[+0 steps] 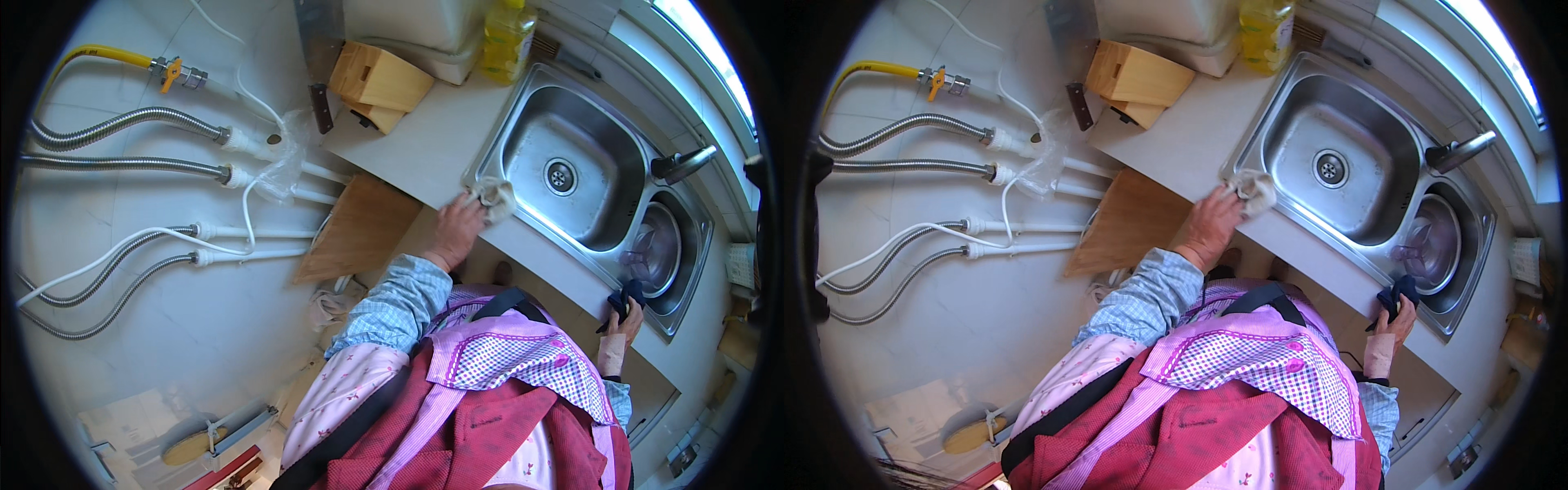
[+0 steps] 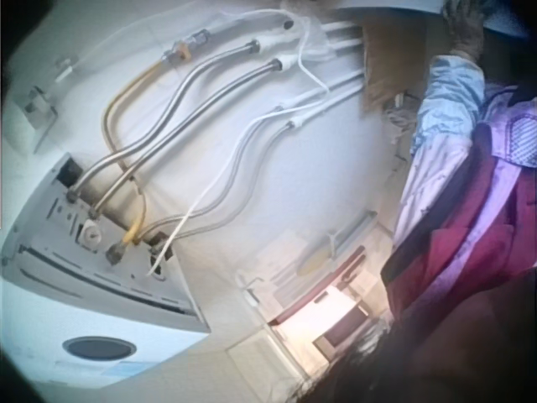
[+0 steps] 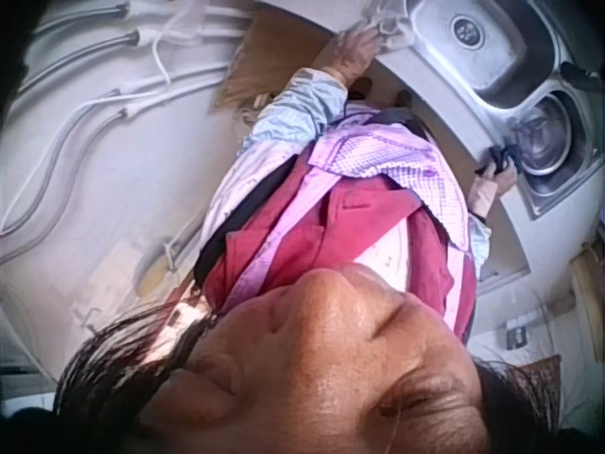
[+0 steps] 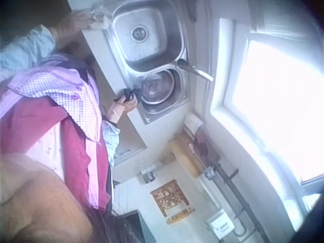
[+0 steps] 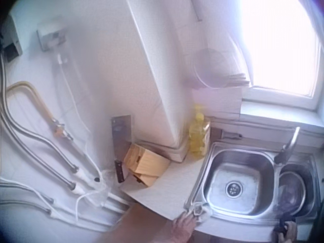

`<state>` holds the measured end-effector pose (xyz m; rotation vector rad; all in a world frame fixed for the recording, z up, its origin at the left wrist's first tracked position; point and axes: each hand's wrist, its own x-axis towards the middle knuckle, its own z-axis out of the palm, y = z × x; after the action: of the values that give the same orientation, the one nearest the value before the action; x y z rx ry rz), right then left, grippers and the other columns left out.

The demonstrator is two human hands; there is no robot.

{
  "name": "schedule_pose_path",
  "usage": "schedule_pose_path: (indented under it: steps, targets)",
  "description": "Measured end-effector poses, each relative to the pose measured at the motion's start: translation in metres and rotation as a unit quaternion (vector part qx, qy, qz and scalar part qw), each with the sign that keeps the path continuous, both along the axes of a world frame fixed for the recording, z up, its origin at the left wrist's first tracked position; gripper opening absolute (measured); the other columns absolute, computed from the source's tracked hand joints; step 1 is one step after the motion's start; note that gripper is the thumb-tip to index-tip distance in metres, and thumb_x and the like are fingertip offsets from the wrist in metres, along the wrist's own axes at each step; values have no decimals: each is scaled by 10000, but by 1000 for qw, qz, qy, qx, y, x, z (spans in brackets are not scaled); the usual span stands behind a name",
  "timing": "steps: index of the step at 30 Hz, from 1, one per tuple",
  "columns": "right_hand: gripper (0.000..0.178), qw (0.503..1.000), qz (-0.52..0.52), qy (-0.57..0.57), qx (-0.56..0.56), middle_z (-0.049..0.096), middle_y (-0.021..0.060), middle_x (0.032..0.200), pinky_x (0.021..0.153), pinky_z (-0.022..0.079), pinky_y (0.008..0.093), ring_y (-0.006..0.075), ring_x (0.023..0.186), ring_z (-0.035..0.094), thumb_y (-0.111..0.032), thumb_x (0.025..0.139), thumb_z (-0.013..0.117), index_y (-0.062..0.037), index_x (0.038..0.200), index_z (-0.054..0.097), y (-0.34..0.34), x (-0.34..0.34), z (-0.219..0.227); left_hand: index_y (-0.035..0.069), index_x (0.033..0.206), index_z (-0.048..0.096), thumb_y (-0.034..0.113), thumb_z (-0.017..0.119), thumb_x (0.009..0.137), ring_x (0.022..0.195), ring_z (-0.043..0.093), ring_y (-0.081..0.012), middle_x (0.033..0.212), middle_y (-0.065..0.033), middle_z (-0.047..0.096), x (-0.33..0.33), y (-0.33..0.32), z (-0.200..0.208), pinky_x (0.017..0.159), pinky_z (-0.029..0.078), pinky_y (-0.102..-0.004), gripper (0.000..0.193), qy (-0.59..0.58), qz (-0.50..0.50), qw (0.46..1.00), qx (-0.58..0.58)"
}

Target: The person wipes the front of white kitchen cabinets and the countertop around a double-basin stainless steel sink using a cloth. They move a wooden cutting board and a knife block to reach the counter edge, then continue wiping the countertop and sink rim.

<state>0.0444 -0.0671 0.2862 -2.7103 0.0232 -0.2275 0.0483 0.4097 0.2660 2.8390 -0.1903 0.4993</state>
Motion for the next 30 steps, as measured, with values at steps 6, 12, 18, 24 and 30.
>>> schedule_pose_path:
  steps: [6, 12, 18, 24, 30]
  targets:
    - [545, 996, -88, -8, -24, 541, 159, 1320, 1097, 382, 468, 375, 1277, 493, -48, 817, 681, -110, 1336, 526, -1, 9, -33, 73, 1098, 683, 189, 657, 895, 1253, 526, -350, 1217, -76, 634, 18, 129, -2, 1048, 428, -499, 235, 36, 126, 991, 16]
    - [597, 985, -153, 6, -83, 489, 125, 1374, 1110, 367, 440, 346, 1299, 467, 42, 827, 580, -146, 1384, 477, 30, 8, -23, 17, 1170, 662, 211, 623, 927, 1306, 486, -400, 1265, -109, 602, 25, 178, 13, 1039, 458, -480, 314, 32, 251, 967, 36]
    - [531, 979, -200, -42, -24, 489, 97, 1372, 1124, 365, 417, 297, 1283, 474, 6, 901, 581, -171, 1392, 482, 54, 10, -28, -27, 1209, 621, 123, 591, 919, 1365, 407, -458, 1332, -162, 558, 13, 184, 12, 1118, 383, -500, 327, 48, 242, 969, 18]
    - [521, 974, -207, -89, -38, 485, 87, 1396, 1113, 385, 407, 296, 1295, 475, 7, 922, 582, -196, 1394, 494, 44, 9, -48, -7, 1195, 627, 103, 579, 912, 1224, 526, -474, 1255, -234, 597, 52, 270, -17, 1017, 461, -513, 307, 0, 329, 944, -7]
    - [644, 980, -174, -53, -84, 493, 142, 1385, 1116, 394, 425, 337, 1304, 487, 97, 870, 551, -197, 1435, 457, 16, 9, -43, -52, 1244, 578, 82, 625, 874, 1154, 568, -418, 1234, -226, 596, 65, 265, -11, 999, 472, -468, 396, 3, 407, 887, -219]
